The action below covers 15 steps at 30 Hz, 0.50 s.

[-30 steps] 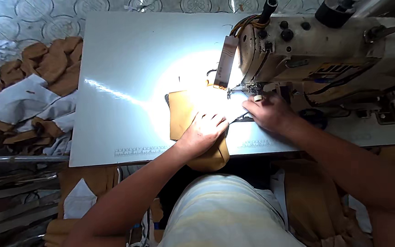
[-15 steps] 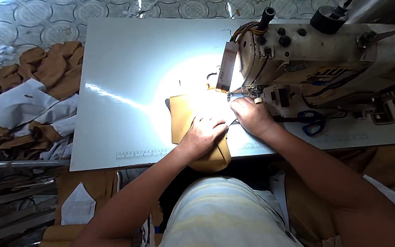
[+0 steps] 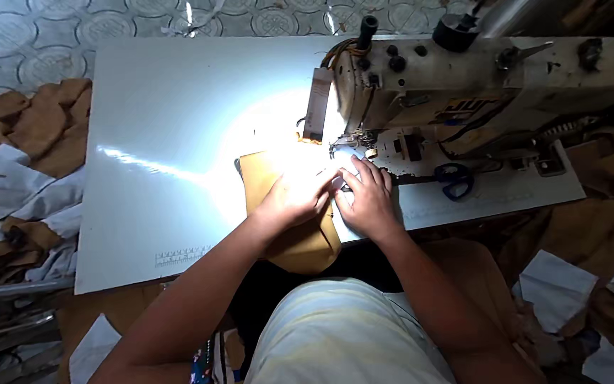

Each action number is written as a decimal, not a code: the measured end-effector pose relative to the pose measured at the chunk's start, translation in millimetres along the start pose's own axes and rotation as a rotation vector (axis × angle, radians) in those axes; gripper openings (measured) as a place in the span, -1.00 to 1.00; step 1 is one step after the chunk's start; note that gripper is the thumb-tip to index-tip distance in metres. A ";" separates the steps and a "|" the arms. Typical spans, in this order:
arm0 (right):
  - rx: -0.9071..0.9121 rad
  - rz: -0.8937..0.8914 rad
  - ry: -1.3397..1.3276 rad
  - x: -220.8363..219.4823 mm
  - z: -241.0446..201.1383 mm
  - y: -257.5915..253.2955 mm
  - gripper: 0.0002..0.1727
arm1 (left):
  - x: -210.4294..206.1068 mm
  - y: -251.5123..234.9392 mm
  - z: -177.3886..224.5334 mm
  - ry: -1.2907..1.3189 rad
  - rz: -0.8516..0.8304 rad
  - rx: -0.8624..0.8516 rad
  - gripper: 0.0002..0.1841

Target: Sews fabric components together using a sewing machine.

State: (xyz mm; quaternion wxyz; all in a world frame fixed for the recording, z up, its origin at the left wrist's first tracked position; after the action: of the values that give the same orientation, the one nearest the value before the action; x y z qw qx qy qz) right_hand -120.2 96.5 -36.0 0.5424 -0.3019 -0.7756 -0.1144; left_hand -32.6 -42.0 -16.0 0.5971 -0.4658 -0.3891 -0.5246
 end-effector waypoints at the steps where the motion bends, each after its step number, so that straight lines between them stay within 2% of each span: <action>1: -0.011 0.002 -0.002 -0.9 0.3 0.3 -0.43 | -3.0 -2.7 -1.1 -0.018 0.022 -0.011 -0.60; 8: -0.049 -0.009 0.013 -0.1 1.3 -1.4 -0.29 | -16.0 -0.6 -4.9 -0.050 0.124 -0.063 -0.64; 15: -0.098 -0.093 0.068 -0.4 -4.0 -4.0 -0.23 | -17.4 -0.9 -6.1 -0.048 0.089 -0.067 -0.63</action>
State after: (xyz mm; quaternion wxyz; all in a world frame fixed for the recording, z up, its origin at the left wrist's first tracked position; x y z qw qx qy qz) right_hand -119.4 91.2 -34.2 0.5470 -0.2877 -0.7635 -0.1874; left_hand -36.2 -43.3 -34.0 0.5944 -0.5148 -0.3645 -0.4987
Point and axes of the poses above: each hand's wrist, its own y-axis away from the middle knuckle, its own x-axis out of the back of the hand, z = x × y, the point moved 4 cm from there along -y, towards the middle knuckle, and after that the axes turned 5 degrees about -y, right-handed, at the moved point
